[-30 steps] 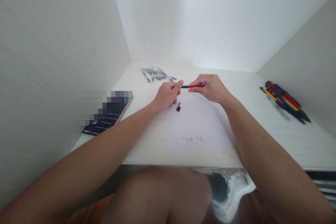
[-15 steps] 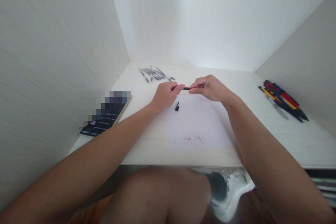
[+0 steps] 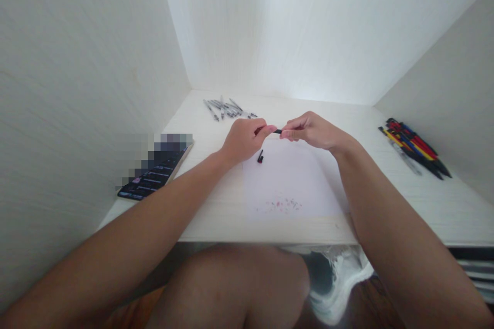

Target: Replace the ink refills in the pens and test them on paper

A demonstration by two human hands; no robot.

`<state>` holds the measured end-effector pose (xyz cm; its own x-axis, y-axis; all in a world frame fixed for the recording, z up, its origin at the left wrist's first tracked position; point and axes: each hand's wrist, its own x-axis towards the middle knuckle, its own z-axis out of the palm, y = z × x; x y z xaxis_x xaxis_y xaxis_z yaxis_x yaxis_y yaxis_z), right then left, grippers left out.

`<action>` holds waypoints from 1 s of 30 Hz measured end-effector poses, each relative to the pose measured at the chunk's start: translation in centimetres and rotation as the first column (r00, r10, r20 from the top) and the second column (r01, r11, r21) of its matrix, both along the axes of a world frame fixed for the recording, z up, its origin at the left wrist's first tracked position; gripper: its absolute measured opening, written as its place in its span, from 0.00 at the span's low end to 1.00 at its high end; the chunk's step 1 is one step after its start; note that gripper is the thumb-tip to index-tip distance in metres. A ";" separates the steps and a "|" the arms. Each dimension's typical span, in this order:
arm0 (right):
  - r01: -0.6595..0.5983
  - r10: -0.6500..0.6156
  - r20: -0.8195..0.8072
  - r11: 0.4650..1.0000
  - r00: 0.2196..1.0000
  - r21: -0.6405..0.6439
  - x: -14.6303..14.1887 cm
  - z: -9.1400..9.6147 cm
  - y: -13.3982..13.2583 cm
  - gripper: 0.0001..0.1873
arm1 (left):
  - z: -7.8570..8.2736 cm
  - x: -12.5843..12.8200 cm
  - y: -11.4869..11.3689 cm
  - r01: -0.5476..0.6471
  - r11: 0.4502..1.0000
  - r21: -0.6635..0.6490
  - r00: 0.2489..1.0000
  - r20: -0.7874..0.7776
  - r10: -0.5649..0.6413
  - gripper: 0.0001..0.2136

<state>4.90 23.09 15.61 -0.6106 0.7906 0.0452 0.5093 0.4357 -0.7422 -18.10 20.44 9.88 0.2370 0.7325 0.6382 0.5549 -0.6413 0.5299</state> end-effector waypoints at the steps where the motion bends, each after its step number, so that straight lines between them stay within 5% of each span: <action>1: 0.000 0.000 0.000 1.000 1.000 -0.012 0.0 0.1 -0.1 0.14 | 0.0 0.0 0.0 0.004 1.000 0.013 1.000 -0.008 -0.004 0.24; 8: -0.008 0.004 -0.038 0.994 0.999 -0.110 0.3 0.1 0.0 0.09 | 0.3 -0.1 -0.2 0.054 0.998 0.042 0.999 -0.002 -0.054 0.23; 11: 0.010 -0.020 -0.130 0.997 0.991 -0.073 0.0 -0.5 0.3 0.10 | 0.4 0.4 -0.6 0.060 0.991 -0.117 0.972 0.231 -0.032 0.20; 14: 0.067 -0.062 -0.233 0.998 0.971 0.015 -1.1 -1.0 0.3 0.14 | 0.7 1.1 -1.1 0.160 0.920 -0.357 0.866 0.498 0.042 0.15; 20: 0.173 -0.143 -0.300 0.982 0.943 0.073 -3.3 -1.6 -0.5 0.15 | 1.5 1.5 -1.6 0.228 0.868 -0.441 0.786 0.609 0.103 0.09; 25: 0.403 -0.390 -0.107 0.901 0.914 0.159 -3.3 -2.7 0.1 0.28 | 1.5 1.5 -0.6 0.122 0.895 -0.428 0.638 0.725 0.259 0.09; 30: 0.180 -0.237 0.227 0.953 0.945 0.244 -3.9 -1.9 -0.8 0.19 | 1.4 1.0 0.2 0.057 0.892 -0.447 0.459 0.806 0.374 0.14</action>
